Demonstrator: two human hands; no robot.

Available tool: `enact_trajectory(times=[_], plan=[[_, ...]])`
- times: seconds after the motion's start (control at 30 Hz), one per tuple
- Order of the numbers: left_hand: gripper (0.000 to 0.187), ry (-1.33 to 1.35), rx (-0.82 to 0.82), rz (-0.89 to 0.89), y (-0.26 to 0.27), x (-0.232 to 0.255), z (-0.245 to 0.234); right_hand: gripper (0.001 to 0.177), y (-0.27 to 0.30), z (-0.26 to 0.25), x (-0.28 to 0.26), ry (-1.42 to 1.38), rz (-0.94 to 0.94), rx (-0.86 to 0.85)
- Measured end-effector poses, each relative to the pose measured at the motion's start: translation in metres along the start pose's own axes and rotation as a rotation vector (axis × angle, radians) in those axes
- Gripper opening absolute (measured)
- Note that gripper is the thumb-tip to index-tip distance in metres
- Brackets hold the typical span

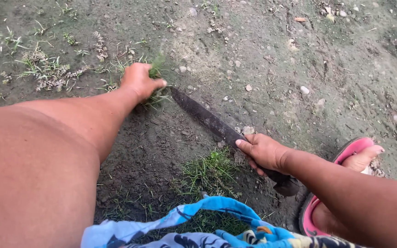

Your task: Using a machete to pull and cut small patches of grass and weeds from the soil.

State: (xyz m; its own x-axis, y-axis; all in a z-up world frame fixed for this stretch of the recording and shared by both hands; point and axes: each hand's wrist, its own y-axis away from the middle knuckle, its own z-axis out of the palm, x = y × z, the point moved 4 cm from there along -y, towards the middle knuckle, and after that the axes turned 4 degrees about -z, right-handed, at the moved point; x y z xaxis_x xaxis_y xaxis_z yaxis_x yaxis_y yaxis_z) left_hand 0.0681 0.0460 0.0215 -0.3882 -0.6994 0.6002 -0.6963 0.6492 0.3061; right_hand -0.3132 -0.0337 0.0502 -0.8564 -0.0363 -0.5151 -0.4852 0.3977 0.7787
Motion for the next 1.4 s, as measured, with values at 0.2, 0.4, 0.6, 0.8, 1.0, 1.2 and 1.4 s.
enact_trajectory(times=[0.2, 0.4, 0.6, 0.8, 1.0, 1.2, 1.4], plan=[[0.044, -0.289, 0.019, 0.276, 0.014, 0.017, 0.022, 0.038, 0.001, -0.004, 0.004, -0.131, -0.009, -0.025], [0.019, -0.344, 0.077, 0.227, 0.001, 0.017, 0.035, 0.036, -0.005, -0.021, -0.011, -0.248, -0.070, 0.049], [0.024, -0.092, 0.340, -0.303, -0.049, -0.054, -0.003, 0.036, -0.019, -0.021, -0.064, -0.327, -0.153, 0.126], [0.024, 0.151, 0.576, -0.354, -0.024, -0.083, -0.070, 0.035, -0.037, 0.002, -0.086, -0.282, -0.166, 0.163], [0.020, 0.137, 0.332, -0.224, -0.021, -0.041, -0.053, 0.040, -0.040, -0.002, -0.088, 0.070, -0.079, 0.042], [0.035, 0.091, 0.232, -0.139, -0.022, -0.025, -0.038, 0.031, -0.040, -0.006, -0.100, 0.101, -0.155, 0.076], [0.046, -0.184, 0.174, 0.000, -0.027, -0.012, -0.021, 0.038, -0.033, -0.002, -0.096, 0.080, -0.011, -0.016]])
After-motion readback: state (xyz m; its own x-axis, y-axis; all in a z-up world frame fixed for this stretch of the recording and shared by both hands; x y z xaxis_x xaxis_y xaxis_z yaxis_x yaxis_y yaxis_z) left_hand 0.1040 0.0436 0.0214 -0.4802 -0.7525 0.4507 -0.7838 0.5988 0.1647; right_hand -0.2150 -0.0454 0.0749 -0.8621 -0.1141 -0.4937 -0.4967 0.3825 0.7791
